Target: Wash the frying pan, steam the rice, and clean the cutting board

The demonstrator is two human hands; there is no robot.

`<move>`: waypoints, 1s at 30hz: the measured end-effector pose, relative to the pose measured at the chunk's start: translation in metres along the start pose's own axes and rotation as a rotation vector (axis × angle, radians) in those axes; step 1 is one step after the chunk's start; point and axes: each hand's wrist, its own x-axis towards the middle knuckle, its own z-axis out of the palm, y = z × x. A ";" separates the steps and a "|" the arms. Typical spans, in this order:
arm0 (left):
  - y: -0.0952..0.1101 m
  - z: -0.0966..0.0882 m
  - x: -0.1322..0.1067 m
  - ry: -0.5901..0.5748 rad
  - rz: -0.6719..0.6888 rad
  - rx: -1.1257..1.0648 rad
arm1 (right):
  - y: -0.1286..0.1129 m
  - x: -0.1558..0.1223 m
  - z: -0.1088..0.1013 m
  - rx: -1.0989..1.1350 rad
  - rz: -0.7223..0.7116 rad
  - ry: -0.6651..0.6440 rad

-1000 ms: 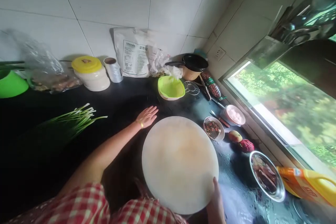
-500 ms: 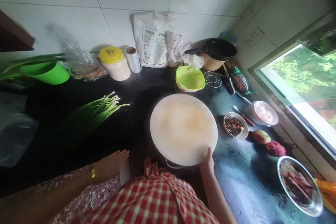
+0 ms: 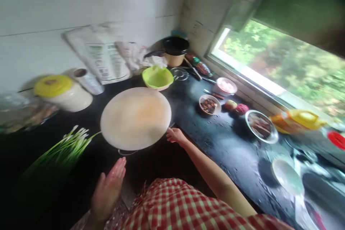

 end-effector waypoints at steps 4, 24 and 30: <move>0.021 0.086 0.075 -0.293 -0.008 0.320 | 0.041 -0.046 -0.048 0.170 -0.046 0.129; -0.284 0.685 -0.043 -1.422 -0.257 0.644 | 0.575 -0.491 -0.160 1.215 0.295 1.579; -0.398 0.813 -0.054 -1.403 0.412 1.165 | 0.617 -0.523 -0.185 1.250 0.293 1.677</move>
